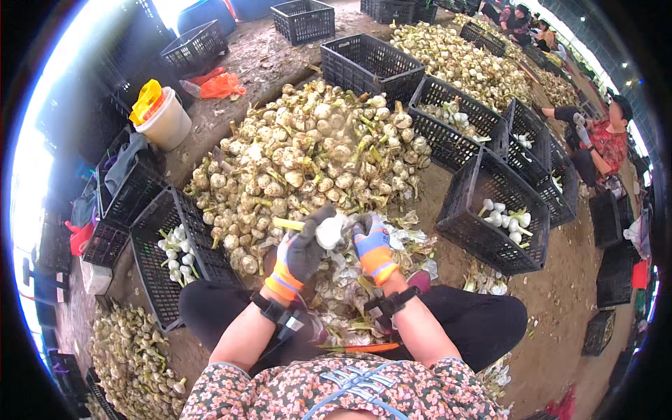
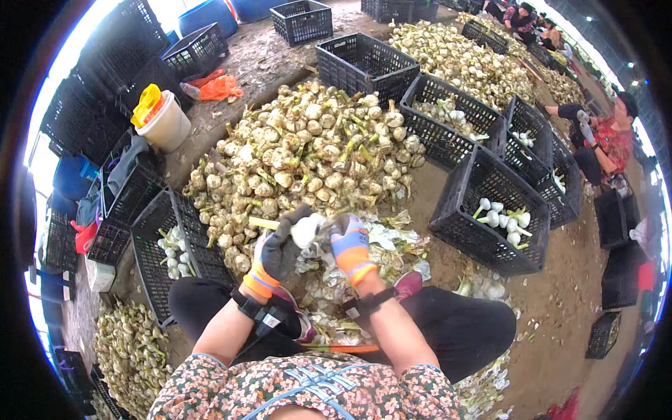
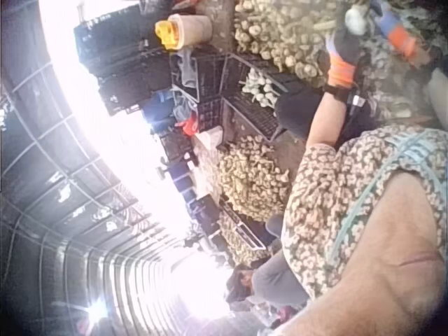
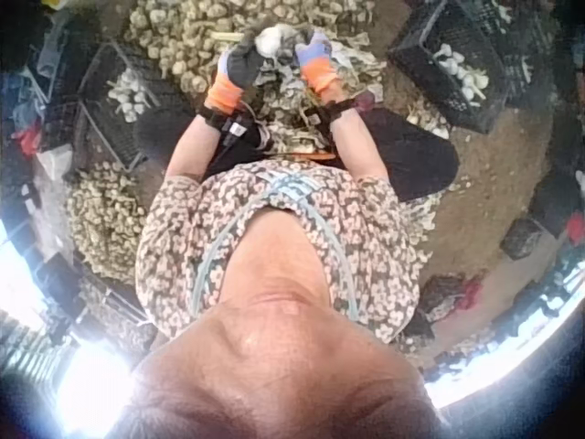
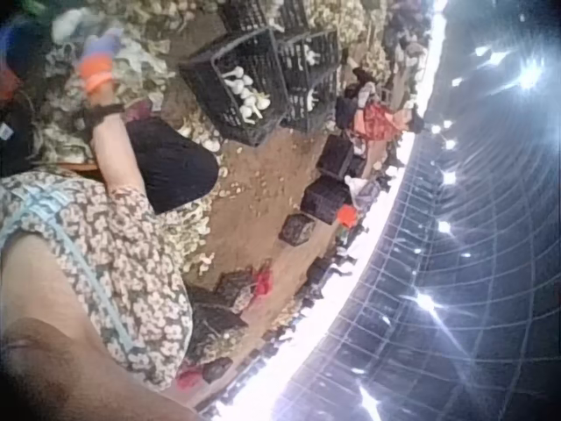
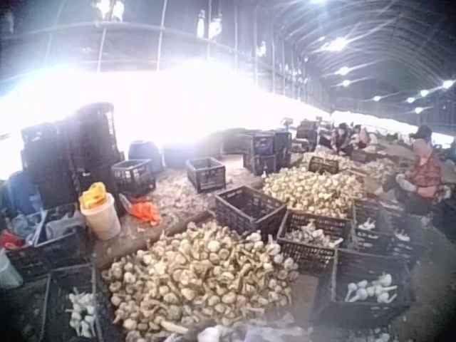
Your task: The person peels garlic bulbs by hand, removing the outer layers and stems, and places the cleaned garlic into a plastic crate. They discard the peels onto the ground and retrieve more bulbs from a large pile to repeat the process.
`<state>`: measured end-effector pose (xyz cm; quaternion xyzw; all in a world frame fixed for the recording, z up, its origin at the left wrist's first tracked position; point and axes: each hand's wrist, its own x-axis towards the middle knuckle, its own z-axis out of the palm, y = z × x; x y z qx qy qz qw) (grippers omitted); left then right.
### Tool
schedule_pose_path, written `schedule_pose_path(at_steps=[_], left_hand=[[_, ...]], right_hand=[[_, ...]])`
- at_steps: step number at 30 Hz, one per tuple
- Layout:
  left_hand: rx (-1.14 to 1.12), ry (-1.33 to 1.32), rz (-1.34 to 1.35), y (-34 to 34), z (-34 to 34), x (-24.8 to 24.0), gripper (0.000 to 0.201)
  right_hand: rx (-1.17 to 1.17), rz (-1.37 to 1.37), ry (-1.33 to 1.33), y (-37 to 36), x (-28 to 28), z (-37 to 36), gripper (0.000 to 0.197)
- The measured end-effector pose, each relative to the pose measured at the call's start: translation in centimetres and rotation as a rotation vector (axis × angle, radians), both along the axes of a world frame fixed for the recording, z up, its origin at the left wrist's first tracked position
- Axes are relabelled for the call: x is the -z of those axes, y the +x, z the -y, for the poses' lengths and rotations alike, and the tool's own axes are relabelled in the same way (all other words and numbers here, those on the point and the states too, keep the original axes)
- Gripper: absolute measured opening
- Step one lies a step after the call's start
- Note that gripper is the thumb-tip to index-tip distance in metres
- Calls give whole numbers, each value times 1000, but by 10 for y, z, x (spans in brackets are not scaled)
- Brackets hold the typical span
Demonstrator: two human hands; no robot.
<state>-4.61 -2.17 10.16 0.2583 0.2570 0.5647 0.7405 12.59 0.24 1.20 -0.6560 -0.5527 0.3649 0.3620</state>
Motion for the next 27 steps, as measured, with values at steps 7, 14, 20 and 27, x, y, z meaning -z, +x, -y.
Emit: schedule_pose_path(at_steps=[7,14,20,27], left_hand=[[-9,81,426,-21,-21,3,34],[-256,-276,395,-38,-31,15,37],[-436,-286,255,-46,-41,28,33],[-453,-263,321,-26,-65,12,27]], right_hand=[[-461,502,-352,25,63,-10,24],[146,27,-40,27,86,-111,22],[-261,491,-314,-18,61,-177,57],[405,-193,-421,-40,90,-214,54]])
